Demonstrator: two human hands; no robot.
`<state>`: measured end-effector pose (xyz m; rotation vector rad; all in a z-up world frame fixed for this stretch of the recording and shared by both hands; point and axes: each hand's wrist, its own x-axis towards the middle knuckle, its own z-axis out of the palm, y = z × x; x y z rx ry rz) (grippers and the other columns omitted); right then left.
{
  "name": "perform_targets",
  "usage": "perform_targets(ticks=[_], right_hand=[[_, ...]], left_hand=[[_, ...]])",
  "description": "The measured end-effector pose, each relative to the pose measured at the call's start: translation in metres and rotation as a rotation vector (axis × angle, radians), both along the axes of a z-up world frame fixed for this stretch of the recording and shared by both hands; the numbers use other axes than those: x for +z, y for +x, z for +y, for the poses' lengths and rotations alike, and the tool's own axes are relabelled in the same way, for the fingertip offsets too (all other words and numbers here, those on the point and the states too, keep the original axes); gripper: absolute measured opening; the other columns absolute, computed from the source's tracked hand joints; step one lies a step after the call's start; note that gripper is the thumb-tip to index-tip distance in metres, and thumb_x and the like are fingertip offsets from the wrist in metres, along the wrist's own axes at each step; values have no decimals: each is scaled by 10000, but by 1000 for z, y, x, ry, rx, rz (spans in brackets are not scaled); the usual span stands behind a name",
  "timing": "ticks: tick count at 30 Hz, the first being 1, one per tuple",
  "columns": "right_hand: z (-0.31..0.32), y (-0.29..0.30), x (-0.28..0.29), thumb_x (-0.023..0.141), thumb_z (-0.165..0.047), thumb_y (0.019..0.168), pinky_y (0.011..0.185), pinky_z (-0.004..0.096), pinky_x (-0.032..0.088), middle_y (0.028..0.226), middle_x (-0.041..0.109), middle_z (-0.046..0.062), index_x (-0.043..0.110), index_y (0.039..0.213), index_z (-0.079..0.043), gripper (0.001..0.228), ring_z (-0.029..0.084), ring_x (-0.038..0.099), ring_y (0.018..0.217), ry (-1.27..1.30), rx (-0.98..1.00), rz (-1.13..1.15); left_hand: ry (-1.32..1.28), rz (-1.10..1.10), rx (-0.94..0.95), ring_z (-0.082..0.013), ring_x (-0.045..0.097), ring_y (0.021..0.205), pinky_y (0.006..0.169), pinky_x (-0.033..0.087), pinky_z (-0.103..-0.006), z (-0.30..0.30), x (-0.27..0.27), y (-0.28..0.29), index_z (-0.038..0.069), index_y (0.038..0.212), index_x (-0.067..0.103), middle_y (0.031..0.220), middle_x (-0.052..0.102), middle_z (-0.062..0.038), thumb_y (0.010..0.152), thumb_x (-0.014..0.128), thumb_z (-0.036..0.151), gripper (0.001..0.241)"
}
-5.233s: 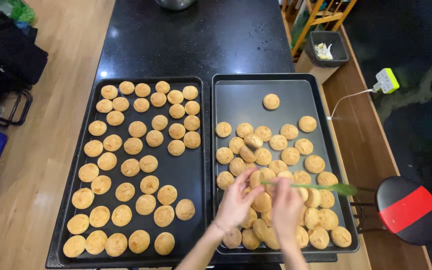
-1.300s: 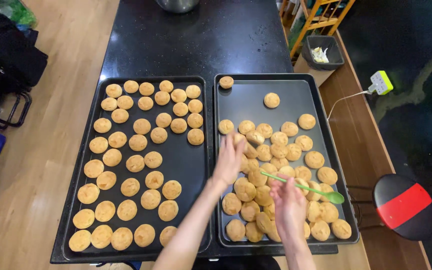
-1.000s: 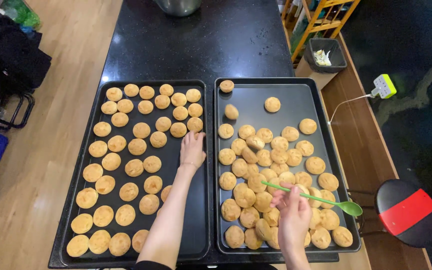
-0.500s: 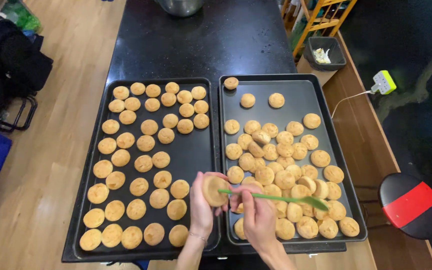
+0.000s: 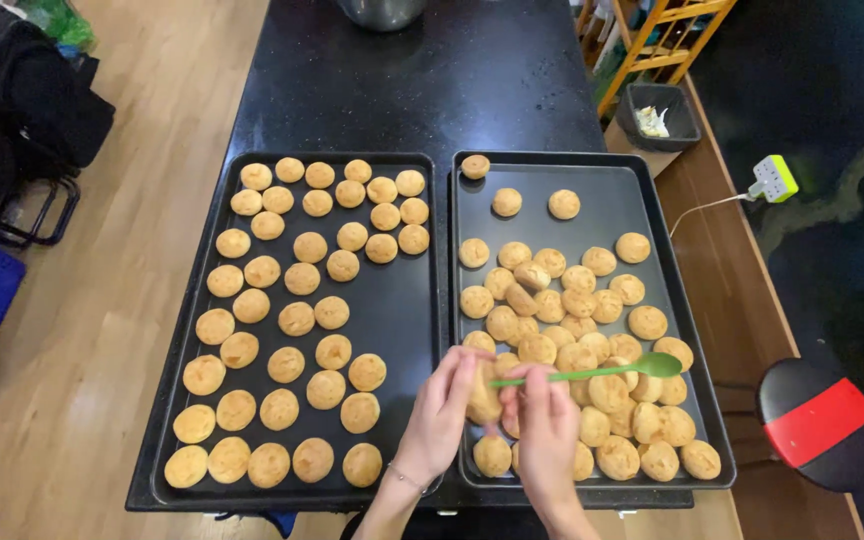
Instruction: Arranging baked pastry shells on trays and poking holes in them with a spoon handle
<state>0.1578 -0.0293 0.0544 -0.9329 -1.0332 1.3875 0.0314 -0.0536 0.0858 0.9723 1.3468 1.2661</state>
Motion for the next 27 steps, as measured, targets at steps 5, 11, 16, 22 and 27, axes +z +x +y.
perform_targets(ticks=[5, 11, 16, 22, 27], right_hand=[[13, 16, -10, 456, -211, 1080, 618, 255, 476, 809, 619, 91, 650, 1081, 2, 288, 151, 573, 686, 240, -57, -118], [39, 51, -20, 460, -234, 1079, 461, 244, 314, 629, 468, 1, 634, 886, -67, 309, 93, 410, 530, 0, -26, -232], [55, 70, -38, 447, -212, 1095, 663, 300, 523, 879, 689, 156, 665, 1153, 74, 364, 195, 603, 693, -85, -65, 5], [58, 79, -40, 438, -226, 1137, 680, 280, 526, 884, 662, 143, 648, 1120, 32, 333, 183, 616, 784, -65, -222, -14], [57, 80, -42, 430, -233, 1146, 590, 263, 471, 872, 656, 148, 638, 1108, 36, 343, 165, 573, 692, -85, -254, -127]], left_hand=[[228, 245, 41, -226, 559, 1297, 1092, 424, -339, 8, -13, 9, 51, 1372, 487, 1392, 569, -115, 1023, 483, 302, 430], [336, 329, -194, -263, 577, 1276, 1020, 458, -377, 27, -12, 25, 63, 1374, 506, 1377, 578, -125, 1030, 478, 405, 486], [142, 144, -137, -204, 539, 1311, 1023, 445, -333, 99, -56, 31, 98, 1362, 502, 1408, 577, -87, 999, 540, 232, 389], [-109, 247, 117, -377, 256, 1518, 1231, 208, -446, 225, -132, 0, 24, 1587, 186, 1633, 209, -259, 946, 408, 612, 898], [8, 962, 215, -363, 648, 1053, 802, 538, -509, 146, -134, -58, 66, 1186, 621, 1114, 662, -142, 1038, 509, 352, 341]])
